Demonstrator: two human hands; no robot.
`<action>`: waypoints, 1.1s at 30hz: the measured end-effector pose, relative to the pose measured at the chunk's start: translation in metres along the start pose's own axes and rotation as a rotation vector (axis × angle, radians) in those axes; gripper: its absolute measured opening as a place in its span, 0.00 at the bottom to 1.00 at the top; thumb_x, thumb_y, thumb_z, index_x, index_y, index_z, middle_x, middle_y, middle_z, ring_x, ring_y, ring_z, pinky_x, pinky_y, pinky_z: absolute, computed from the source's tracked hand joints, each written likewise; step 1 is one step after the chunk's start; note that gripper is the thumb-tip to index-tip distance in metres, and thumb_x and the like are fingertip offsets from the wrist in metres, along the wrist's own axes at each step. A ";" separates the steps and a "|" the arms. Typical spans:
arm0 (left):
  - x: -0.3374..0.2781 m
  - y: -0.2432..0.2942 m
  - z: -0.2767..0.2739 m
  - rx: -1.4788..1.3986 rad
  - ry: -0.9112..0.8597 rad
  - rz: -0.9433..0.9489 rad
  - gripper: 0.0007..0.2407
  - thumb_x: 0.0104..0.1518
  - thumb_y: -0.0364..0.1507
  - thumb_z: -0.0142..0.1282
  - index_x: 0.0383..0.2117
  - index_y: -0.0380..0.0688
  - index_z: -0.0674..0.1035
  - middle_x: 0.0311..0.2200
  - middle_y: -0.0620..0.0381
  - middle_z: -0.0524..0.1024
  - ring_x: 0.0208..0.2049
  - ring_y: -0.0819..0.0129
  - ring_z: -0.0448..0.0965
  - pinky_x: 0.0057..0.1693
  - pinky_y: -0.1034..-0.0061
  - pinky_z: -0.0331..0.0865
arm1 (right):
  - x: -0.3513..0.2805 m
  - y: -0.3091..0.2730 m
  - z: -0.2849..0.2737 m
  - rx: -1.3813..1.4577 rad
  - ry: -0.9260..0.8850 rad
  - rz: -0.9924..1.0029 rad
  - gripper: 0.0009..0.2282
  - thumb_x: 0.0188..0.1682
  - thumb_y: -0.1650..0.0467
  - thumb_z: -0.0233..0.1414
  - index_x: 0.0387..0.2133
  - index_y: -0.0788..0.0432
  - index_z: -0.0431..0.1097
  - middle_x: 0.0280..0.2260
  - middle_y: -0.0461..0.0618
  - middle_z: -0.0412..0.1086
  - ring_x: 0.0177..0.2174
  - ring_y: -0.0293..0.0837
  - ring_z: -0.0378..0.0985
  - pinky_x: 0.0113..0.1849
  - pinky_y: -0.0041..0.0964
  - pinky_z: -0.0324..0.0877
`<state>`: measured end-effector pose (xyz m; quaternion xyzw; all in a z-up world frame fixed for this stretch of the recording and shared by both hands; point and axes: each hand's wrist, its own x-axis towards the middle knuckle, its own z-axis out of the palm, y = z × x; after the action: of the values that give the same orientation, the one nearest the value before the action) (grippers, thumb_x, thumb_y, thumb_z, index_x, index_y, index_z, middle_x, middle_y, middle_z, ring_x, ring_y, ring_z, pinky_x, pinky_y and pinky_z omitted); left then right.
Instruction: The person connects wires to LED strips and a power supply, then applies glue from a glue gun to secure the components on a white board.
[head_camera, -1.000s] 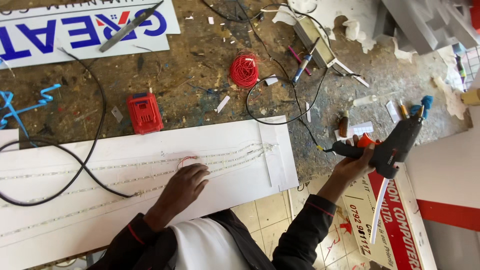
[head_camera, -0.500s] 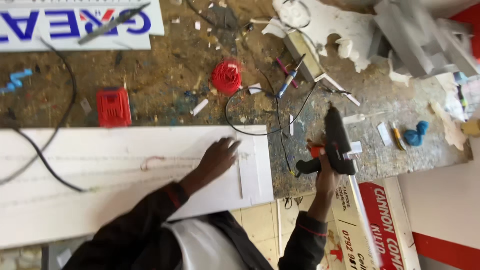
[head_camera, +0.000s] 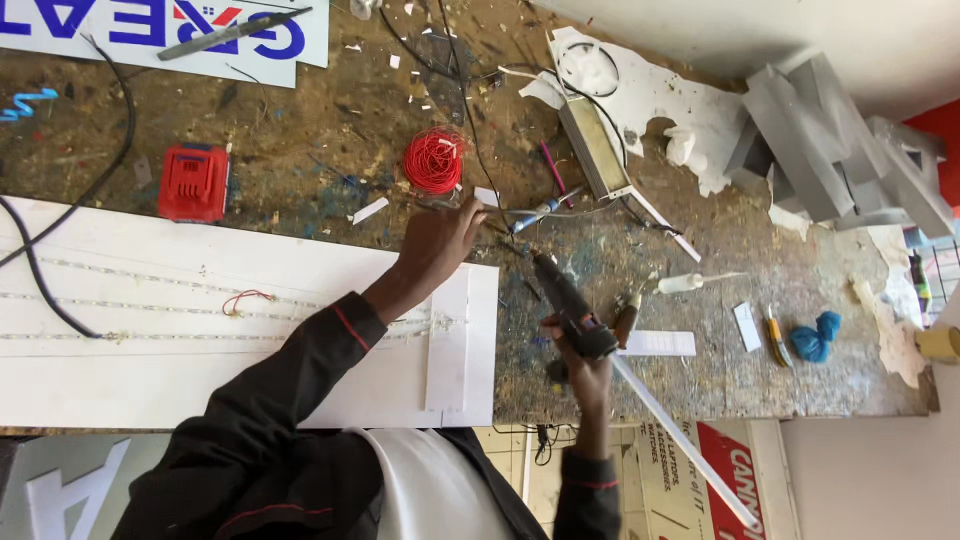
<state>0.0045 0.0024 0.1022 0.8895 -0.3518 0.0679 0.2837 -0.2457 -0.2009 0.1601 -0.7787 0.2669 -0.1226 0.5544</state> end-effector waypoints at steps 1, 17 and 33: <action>0.013 0.012 -0.017 -0.040 0.069 -0.007 0.09 0.77 0.44 0.49 0.47 0.58 0.77 0.18 0.56 0.81 0.23 0.55 0.89 0.31 0.60 0.78 | 0.004 0.008 0.007 0.059 0.069 0.055 0.07 0.54 0.65 0.67 0.41 0.52 0.87 0.27 0.49 0.75 0.19 0.42 0.74 0.25 0.45 0.85; 0.123 0.074 0.195 -0.276 -0.244 0.034 0.33 0.65 0.45 0.70 0.67 0.33 0.71 0.48 0.38 0.83 0.42 0.45 0.86 0.38 0.60 0.81 | -0.047 0.163 0.040 1.313 0.676 0.132 0.13 0.55 0.68 0.54 0.46 0.68 0.74 0.42 0.58 0.75 0.47 0.56 0.80 0.59 0.50 0.75; 0.248 0.094 -0.029 -1.302 0.203 -0.068 0.23 0.73 0.55 0.39 0.36 0.50 0.74 0.20 0.67 0.75 0.12 0.83 0.69 0.16 0.88 0.65 | -0.069 0.048 -0.020 0.096 0.684 0.600 0.12 0.54 0.59 0.58 0.35 0.49 0.87 0.37 0.45 0.87 0.41 0.42 0.82 0.46 0.49 0.70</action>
<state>0.1288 -0.1833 0.2488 0.5362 -0.2642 -0.0843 0.7973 -0.3260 -0.1907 0.1298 -0.5549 0.6426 -0.2190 0.4809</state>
